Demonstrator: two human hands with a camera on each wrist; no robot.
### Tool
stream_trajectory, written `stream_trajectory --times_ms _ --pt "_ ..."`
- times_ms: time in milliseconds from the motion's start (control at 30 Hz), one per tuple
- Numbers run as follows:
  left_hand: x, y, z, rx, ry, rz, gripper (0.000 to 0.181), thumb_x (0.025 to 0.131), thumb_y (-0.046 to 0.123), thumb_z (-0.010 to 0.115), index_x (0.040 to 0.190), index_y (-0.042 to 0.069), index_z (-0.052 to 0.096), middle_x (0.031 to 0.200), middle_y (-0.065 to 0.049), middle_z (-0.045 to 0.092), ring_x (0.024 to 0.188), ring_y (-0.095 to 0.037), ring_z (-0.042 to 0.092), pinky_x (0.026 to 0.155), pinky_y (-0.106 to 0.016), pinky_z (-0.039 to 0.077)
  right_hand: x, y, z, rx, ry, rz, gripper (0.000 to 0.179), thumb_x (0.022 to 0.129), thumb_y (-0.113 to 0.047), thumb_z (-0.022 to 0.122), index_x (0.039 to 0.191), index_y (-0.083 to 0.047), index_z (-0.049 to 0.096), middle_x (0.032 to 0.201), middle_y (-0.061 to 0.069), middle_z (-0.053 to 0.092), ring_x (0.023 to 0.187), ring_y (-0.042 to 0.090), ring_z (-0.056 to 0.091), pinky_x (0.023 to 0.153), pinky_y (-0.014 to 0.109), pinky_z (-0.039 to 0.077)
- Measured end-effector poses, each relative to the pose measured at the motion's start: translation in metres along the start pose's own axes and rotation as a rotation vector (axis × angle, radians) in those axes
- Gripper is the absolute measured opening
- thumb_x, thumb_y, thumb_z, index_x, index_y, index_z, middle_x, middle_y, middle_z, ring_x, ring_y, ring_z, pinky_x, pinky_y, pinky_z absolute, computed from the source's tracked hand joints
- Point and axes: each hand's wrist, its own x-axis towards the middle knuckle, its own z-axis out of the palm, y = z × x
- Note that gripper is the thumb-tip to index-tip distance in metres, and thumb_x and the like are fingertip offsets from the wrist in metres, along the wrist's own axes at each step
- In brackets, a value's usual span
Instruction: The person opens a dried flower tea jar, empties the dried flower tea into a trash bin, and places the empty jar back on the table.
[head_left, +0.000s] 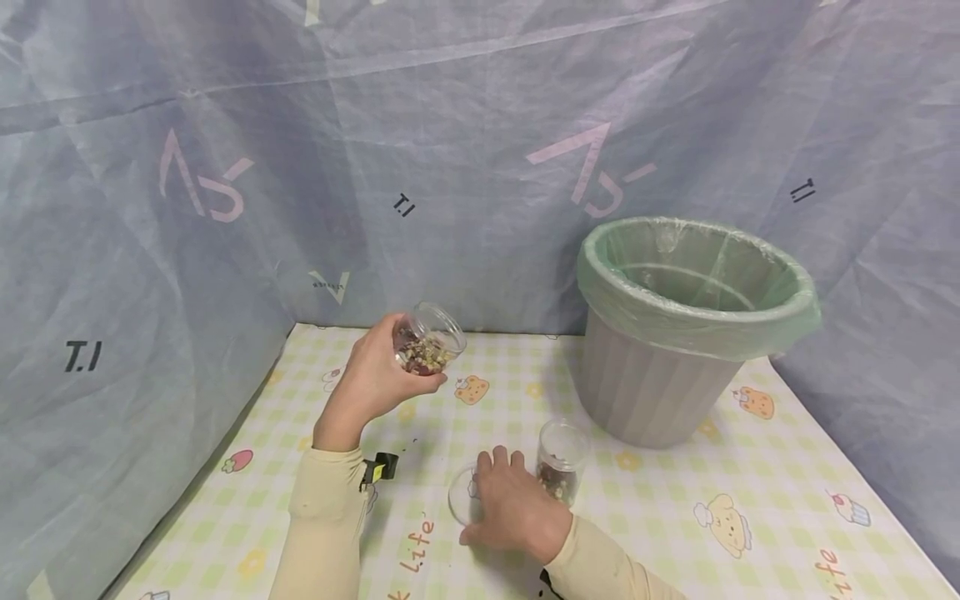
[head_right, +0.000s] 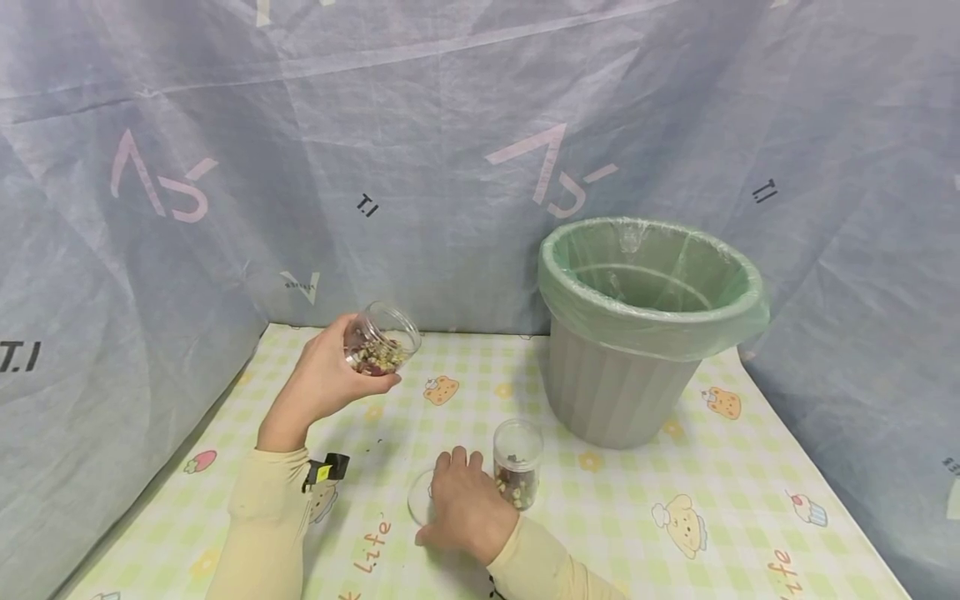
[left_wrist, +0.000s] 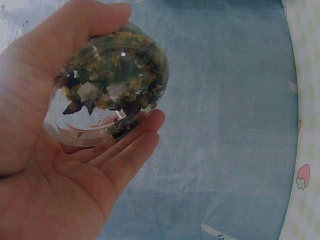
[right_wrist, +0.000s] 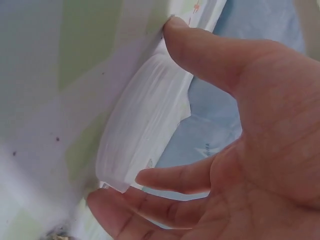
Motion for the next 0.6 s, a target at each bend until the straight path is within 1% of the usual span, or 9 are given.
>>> stream_trajectory --times_ms 100,200,333,400,500,600 --pt "0.0 0.0 0.0 0.001 0.002 0.004 0.1 0.074 0.042 0.092 0.152 0.007 0.04 0.142 -0.015 0.055 0.129 -0.036 0.056 0.098 -0.057 0.051 -0.002 -0.002 0.0 -0.018 0.019 -0.004 0.082 0.068 -0.058 0.091 0.116 -0.003 0.055 0.095 0.008 0.047 0.083 0.026 0.046 0.066 0.034 0.047" --pt "0.0 0.0 0.0 0.002 0.004 0.002 0.1 0.074 0.041 0.092 0.152 0.007 0.04 0.142 -0.015 0.055 0.129 -0.037 0.056 0.099 -0.057 0.051 -0.004 -0.003 -0.003 -0.03 0.038 -0.02 0.086 0.069 -0.059 0.089 0.123 -0.002 0.054 0.099 0.01 0.05 0.085 0.027 0.047 0.068 0.035 0.048" --pt "-0.001 0.001 -0.001 -0.004 0.006 -0.002 0.101 0.074 0.041 0.092 0.153 0.006 0.039 0.143 -0.016 0.054 0.13 -0.037 0.056 0.1 -0.056 0.051 -0.007 -0.005 -0.012 -0.032 0.048 -0.052 0.095 0.075 -0.06 0.086 0.139 0.0 0.051 0.114 0.015 0.054 0.093 0.031 0.049 0.071 0.034 0.051" --pt "-0.001 0.001 -0.001 -0.005 0.009 -0.001 0.101 0.074 0.041 0.092 0.152 0.006 0.039 0.142 -0.016 0.055 0.129 -0.036 0.056 0.099 -0.056 0.051 -0.01 -0.006 -0.018 -0.02 0.056 -0.068 0.096 0.078 -0.06 0.084 0.144 0.0 0.049 0.121 0.016 0.054 0.097 0.032 0.05 0.073 0.034 0.052" --pt "0.0 0.0 -0.001 -0.005 0.013 0.002 0.101 0.074 0.041 0.092 0.152 0.006 0.04 0.142 -0.015 0.055 0.129 -0.036 0.057 0.099 -0.056 0.051 -0.015 -0.009 -0.025 -0.013 0.076 -0.097 0.094 0.08 -0.061 0.081 0.146 -0.003 0.049 0.128 0.015 0.054 0.102 0.032 0.051 0.076 0.033 0.052" --pt "-0.001 -0.001 -0.001 -0.006 0.012 -0.007 0.102 0.074 0.042 0.092 0.153 0.007 0.039 0.144 -0.015 0.054 0.129 -0.036 0.056 0.099 -0.056 0.05 -0.02 -0.012 -0.031 -0.008 0.086 -0.13 0.091 0.082 -0.063 0.079 0.147 -0.007 0.048 0.128 0.011 0.055 0.104 0.029 0.052 0.078 0.032 0.052"
